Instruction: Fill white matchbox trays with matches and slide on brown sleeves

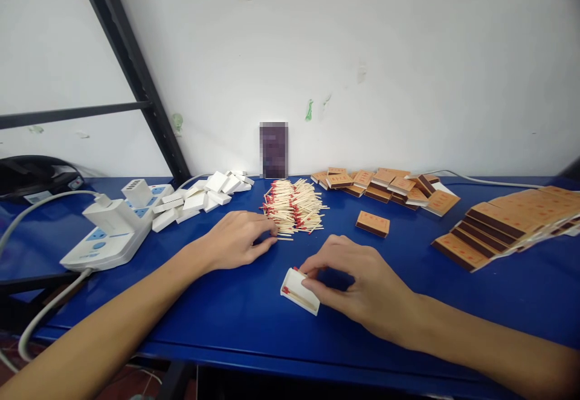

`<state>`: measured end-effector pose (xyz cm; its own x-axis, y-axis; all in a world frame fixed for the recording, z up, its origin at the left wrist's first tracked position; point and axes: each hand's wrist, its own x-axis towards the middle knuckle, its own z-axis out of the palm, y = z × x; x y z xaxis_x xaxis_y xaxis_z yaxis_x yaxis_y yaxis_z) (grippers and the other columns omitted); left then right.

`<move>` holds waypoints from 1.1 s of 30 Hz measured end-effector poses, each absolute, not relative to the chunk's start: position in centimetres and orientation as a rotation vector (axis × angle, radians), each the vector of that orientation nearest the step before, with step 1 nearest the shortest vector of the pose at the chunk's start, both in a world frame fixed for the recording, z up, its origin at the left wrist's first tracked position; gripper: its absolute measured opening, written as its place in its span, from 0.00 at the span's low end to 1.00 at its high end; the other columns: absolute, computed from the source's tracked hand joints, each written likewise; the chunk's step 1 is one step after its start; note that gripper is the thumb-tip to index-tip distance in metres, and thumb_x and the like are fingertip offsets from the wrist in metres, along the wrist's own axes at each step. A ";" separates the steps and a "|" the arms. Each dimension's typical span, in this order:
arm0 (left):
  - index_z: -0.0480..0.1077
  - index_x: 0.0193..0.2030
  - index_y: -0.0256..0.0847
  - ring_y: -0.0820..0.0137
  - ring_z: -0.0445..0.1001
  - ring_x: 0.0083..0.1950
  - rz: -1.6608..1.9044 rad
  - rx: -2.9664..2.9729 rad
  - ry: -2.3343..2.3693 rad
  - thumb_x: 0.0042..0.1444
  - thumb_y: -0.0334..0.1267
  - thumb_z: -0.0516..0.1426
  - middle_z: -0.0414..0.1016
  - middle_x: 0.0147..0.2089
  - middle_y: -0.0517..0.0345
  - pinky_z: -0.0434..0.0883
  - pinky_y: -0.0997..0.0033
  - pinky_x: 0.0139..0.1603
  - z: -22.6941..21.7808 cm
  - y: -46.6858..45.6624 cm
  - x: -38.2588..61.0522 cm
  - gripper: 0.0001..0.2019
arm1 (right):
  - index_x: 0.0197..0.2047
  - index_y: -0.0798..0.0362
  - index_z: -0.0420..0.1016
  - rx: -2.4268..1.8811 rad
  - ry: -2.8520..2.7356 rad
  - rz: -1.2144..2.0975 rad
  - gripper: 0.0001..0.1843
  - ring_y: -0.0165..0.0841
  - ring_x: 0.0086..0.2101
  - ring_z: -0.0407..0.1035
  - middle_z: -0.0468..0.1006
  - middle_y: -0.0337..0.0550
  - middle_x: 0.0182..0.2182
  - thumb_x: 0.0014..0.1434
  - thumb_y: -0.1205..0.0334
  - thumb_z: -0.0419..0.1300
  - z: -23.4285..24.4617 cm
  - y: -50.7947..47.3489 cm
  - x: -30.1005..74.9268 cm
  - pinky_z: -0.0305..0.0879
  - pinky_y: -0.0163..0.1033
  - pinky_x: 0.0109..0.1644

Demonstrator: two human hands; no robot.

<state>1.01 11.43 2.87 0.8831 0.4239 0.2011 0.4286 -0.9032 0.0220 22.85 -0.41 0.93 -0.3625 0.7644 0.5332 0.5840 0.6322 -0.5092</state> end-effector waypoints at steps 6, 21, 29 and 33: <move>0.67 0.38 0.41 0.69 0.69 0.32 -0.196 -3.088 -0.765 0.67 0.38 0.47 0.72 0.32 0.59 0.59 0.70 0.32 2.4 11.5 1.0 0.09 | 0.41 0.52 0.72 -1.077 -2.222 0.261 0.09 0.35 0.37 0.69 0.78 0.42 0.37 0.58 0.59 0.62 1.1 -0.7 23.2 0.64 0.44 0.45; 0.64 0.37 0.41 0.76 0.55 0.22 -0.493 -3.513 -0.817 0.67 0.40 0.48 0.57 0.22 0.68 0.55 0.74 0.25 3.3 7.8 2.5 0.09 | 0.37 0.51 0.63 -1.193 -2.241 0.155 0.09 0.35 0.32 0.64 0.72 0.42 0.32 0.55 0.60 0.59 1.2 0.7 25.1 0.62 0.41 0.36; 0.66 0.37 0.41 0.74 0.62 0.25 -0.487 -3.246 -0.866 0.67 0.41 0.48 0.64 0.23 0.67 0.60 0.71 0.36 2.8 8.9 2.2 0.10 | 0.38 0.52 0.67 -1.118 -2.202 0.128 0.03 0.32 0.32 0.67 0.73 0.41 0.32 0.59 0.68 0.54 1.3 2.1 26.2 0.64 0.38 0.36; 0.67 0.37 0.41 0.75 0.61 0.24 -0.515 -3.112 -0.867 0.65 0.37 0.49 0.63 0.21 0.68 0.61 0.68 0.41 2.5 10.4 1.7 0.08 | 0.39 0.53 0.69 -1.139 -2.241 0.107 0.07 0.33 0.34 0.68 0.73 0.42 0.33 0.59 0.71 0.53 1.2 2.2 26.3 0.63 0.39 0.38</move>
<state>1.66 10.41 2.48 0.8107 0.5225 0.2641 0.4817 -0.8517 0.2061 26.29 2.24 1.23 -0.4398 0.7550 0.4863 0.7055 0.6256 -0.3332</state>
